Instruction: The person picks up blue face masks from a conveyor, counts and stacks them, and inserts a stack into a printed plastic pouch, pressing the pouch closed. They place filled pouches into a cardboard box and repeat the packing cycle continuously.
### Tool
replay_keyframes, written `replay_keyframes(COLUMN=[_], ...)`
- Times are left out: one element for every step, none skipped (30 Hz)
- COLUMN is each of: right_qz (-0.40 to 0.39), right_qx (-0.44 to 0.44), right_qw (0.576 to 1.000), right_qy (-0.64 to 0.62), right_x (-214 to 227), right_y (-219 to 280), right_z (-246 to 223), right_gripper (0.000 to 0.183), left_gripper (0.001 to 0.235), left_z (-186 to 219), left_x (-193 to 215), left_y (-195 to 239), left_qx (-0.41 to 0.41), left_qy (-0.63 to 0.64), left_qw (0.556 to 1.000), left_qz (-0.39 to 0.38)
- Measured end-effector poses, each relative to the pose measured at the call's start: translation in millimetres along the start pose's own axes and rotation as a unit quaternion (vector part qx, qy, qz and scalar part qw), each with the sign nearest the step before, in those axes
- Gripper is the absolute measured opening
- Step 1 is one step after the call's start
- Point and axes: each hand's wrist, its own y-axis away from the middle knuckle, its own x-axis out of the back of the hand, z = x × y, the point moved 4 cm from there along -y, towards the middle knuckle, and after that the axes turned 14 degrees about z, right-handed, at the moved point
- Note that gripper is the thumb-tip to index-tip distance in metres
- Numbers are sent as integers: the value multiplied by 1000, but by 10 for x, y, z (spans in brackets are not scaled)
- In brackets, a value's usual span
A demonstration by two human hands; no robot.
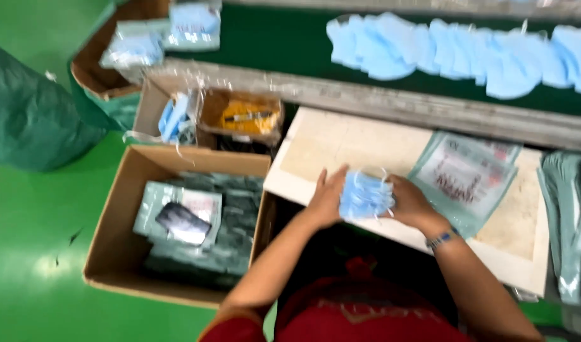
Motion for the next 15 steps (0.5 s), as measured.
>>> replay_keyframes(right_qz=[-14,-6,18,34,34,46,57,58,65,77,83,91,98,104,94], right_qx=[-36,-29,-47,-69,-66,-44,-22,-31,-4,26,20,54,87,89,145], right_qw=[997,997,997,996,997,997,991,990,977,957,957,953,947,946,956], right_qy=[66,68,50,32,33,-44,-121,-122,-201,-277,-276,-284,-292,-293,-238], right_x=[-59,-147,-214,-308,-290,-299,-298,-193,-64,89,163,244,328,354,359], right_y=[100,84,56,105,99,169,234,298,357,388,471,482,496,547,604], right_z=[16,178,352,541,533,503,489,291,61,-161,-216,-316,-422,-456,-529], right_gripper=[77,77,70,63,63,57,52,52,48,44,44,46,48,48,59], left_gripper=[79,79,68,57,57,66,75,75,96,120,120,112,105,105,84], left_z=[23,-202,-464,-707,-364,-36,287,443,668,873,878,860,840,708,493], left_x=[-28,-231,-449,-693,-403,-148,93,270,480,707,542,423,313,105,-131], left_y=[11,115,204,389,249,197,131,97,22,-83,42,102,161,346,541], left_qx=[-19,-27,9,52,52,100,148,150,117,75,75,90,105,102,181], left_qy=[-26,-29,-36,-41,-42,-16,11,14,193,365,368,462,550,548,491], left_qw=[999,999,999,997,997,993,984,983,973,928,927,883,828,830,852], left_qz=[-6,0,-18,-40,-36,-65,-95,-103,-49,5,-2,-6,-12,-16,-12])
